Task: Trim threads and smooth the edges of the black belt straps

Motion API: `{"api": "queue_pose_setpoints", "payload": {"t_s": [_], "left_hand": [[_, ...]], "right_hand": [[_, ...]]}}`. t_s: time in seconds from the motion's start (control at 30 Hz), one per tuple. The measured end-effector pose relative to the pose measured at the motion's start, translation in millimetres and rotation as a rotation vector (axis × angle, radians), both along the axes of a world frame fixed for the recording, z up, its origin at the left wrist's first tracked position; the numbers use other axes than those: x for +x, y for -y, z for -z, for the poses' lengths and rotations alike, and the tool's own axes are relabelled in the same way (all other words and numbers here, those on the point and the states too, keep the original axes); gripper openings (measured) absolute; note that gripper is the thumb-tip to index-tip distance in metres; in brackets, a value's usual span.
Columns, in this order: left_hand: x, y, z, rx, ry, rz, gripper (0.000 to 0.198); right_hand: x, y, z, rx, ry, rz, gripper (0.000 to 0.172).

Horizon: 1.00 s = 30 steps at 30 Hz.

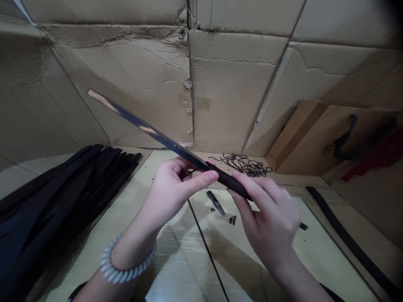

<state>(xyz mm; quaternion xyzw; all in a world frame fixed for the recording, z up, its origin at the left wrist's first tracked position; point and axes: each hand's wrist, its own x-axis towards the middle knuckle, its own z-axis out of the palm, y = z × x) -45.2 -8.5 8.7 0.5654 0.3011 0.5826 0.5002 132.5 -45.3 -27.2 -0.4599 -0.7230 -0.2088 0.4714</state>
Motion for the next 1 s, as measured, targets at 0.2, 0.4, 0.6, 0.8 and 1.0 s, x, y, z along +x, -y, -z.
{"api": "queue_pose_setpoints", "payload": {"t_s": [0.2, 0.4, 0.6, 0.8, 1.0], "left_hand": [[-7.6, -5.2, 3.3, 0.034, 0.021, 0.122, 0.015], [-15.9, -13.4, 5.4, -0.026, 0.002, 0.231, 0.024], [-16.6, -18.2, 3.9, 0.029, -0.160, -0.109, 0.033], [-18.2, -8.2, -3.9, 0.071, -0.308, -0.202, 0.025], [-21.7, -1.3, -5.8, 0.031, -0.162, -0.040, 0.022]], "right_hand": [[15.9, -6.4, -13.4, -0.324, 0.030, -0.125, 0.031], [38.1, -6.0, -28.5, -0.879, -0.082, -0.457, 0.044], [25.4, -5.3, -18.4, -0.181, 0.271, 0.032, 0.040], [21.6, -10.4, -10.5, -0.181, 0.212, 0.043, 0.019], [43.1, -15.3, -18.8, -0.849, -0.013, -0.307, 0.027]]}}
